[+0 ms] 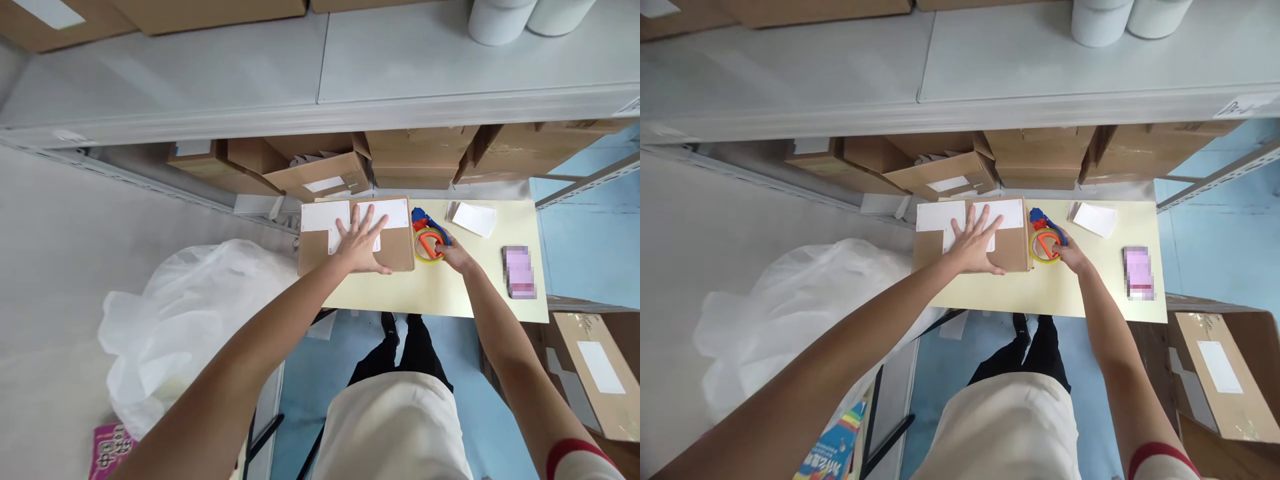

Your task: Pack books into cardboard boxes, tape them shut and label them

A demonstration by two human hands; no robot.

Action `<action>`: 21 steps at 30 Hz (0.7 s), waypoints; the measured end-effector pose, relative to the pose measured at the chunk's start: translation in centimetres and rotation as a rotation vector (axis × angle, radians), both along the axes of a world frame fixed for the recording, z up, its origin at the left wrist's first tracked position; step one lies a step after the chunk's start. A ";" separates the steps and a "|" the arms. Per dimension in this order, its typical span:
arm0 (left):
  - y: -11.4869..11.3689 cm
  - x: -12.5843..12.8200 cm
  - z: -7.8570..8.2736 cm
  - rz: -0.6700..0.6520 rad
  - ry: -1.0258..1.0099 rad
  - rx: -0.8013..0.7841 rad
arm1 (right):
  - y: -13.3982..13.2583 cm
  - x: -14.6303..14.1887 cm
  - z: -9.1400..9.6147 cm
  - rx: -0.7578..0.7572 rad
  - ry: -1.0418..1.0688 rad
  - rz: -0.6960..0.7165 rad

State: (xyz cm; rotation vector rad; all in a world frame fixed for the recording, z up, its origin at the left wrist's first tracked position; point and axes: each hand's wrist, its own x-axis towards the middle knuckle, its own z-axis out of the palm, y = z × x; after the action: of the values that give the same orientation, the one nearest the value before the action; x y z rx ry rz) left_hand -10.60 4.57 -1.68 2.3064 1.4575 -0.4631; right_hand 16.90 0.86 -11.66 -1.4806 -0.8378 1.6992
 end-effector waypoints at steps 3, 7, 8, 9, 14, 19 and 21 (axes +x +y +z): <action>-0.1 0.1 0.0 0.005 0.015 0.009 | -5.8 0.2 -0.3 0.028 -0.028 0.027; -0.3 0.2 -0.1 0.010 0.023 0.031 | -15.1 -1.7 -0.6 -0.011 0.040 0.014; -0.3 0.2 -0.1 0.009 0.019 0.038 | -16.8 -2.7 -0.7 -0.017 0.062 -0.022; -0.4 0.3 -0.1 0.008 0.013 0.044 | -18.2 -3.9 -0.8 -0.020 0.065 -0.071; -0.2 0.8 0.0 0.061 0.003 0.061 | -18.5 -9.3 -1.3 -0.038 0.092 -0.319; 1.0 1.3 0.8 0.138 -0.003 0.093 | -12.1 -7.9 -1.4 0.006 0.014 -0.402; 1.2 1.2 1.1 0.133 -0.022 0.107 | -8.0 -5.5 -0.9 0.028 -0.012 -0.354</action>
State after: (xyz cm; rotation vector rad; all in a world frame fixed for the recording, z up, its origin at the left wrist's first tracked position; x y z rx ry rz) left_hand -9.40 5.79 -0.59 2.2683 1.6488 -0.3284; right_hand 11.40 -7.16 -12.52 -1.5183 -0.5620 1.4107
